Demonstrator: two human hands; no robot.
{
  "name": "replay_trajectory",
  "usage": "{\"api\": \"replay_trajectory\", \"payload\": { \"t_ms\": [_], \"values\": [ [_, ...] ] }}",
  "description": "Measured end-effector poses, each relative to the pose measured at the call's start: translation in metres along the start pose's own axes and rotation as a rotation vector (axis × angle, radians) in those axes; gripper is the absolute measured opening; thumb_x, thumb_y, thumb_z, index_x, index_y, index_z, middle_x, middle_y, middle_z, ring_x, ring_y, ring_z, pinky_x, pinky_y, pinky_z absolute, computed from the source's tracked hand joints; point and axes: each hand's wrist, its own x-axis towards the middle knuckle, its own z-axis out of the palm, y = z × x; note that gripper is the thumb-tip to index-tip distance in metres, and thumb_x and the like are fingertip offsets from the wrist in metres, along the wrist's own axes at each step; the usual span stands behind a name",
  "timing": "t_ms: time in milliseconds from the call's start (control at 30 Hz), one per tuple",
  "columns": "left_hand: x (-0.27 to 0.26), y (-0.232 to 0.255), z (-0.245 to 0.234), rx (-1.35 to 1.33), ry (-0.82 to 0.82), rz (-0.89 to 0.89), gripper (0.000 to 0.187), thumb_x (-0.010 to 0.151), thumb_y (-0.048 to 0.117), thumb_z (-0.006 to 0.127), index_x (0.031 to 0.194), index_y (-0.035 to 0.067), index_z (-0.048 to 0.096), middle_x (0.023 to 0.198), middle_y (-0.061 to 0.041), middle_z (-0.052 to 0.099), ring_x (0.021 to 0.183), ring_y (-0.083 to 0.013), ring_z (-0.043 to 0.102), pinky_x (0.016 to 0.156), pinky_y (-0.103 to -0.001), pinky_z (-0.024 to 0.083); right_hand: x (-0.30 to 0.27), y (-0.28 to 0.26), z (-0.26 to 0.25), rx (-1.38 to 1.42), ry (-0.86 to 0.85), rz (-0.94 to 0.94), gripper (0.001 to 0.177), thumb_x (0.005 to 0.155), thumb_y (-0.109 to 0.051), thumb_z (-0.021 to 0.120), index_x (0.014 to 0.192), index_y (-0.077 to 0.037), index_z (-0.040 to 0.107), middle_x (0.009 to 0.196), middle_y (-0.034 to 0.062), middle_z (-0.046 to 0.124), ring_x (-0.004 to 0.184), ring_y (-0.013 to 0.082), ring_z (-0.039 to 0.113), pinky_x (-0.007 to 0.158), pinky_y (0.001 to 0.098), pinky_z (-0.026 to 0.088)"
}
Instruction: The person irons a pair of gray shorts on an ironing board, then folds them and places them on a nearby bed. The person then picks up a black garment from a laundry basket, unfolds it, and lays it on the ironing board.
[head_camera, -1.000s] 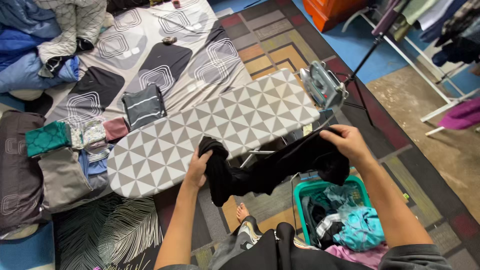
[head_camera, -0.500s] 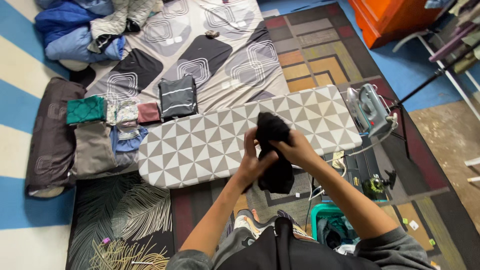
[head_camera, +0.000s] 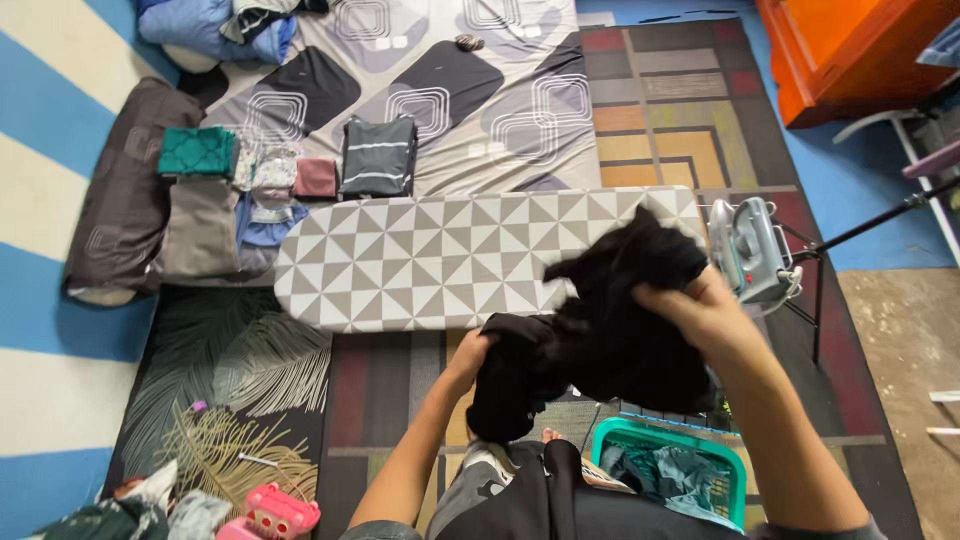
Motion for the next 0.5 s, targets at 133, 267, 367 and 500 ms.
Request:
{"api": "replay_trajectory", "payload": {
  "t_ms": [133,267,367,500],
  "values": [
    [-0.024,0.048,0.024,-0.538,-0.004,-0.08,0.033,0.101,0.022,0.053,0.112,-0.005,0.068,0.104,-0.014,0.074,0.09,-0.0231,0.071,0.081,-0.035,0.058,0.001,0.063,0.014,-0.8,-0.306,0.122,0.056,0.083,-0.044,0.082,0.122,-0.005,0.069,0.11,0.0158,0.08,0.098,0.0223,0.076,0.09,0.0386,0.059],
    [-0.037,0.069,0.053,-0.756,-0.01,0.027,0.025,0.102,0.015,0.052,0.109,-0.004,0.067,0.106,-0.013,0.074,0.095,-0.0242,0.073,0.088,-0.037,0.06,-0.003,0.138,0.054,-0.339,-0.591,0.109,0.092,0.076,-0.031,0.089,0.15,-0.016,0.036,0.142,0.0158,0.054,0.116,0.0221,0.067,0.094,0.0386,0.058],
    [-0.038,0.075,0.068,-0.863,-0.074,0.033,0.03,0.098,0.017,0.049,0.104,-0.004,0.069,0.102,-0.014,0.075,0.092,-0.0256,0.073,0.087,-0.038,0.06,-0.005,0.179,0.092,-0.206,-0.64,-0.106,0.071,0.079,-0.02,0.09,0.136,-0.004,0.051,0.123,0.0178,0.068,0.113,0.0222,0.062,0.095,0.0371,0.051],
    [-0.049,0.086,0.062,-0.826,-0.086,0.188,0.025,0.105,0.018,0.053,0.12,0.001,0.062,0.115,-0.012,0.07,0.102,-0.0224,0.07,0.095,-0.038,0.057,0.005,0.186,0.116,0.027,-0.433,-0.043,0.034,0.091,-0.02,0.078,0.116,0.002,0.07,0.099,0.0103,0.075,0.09,0.0134,0.065,0.08,0.0313,0.055]
  ]
}}
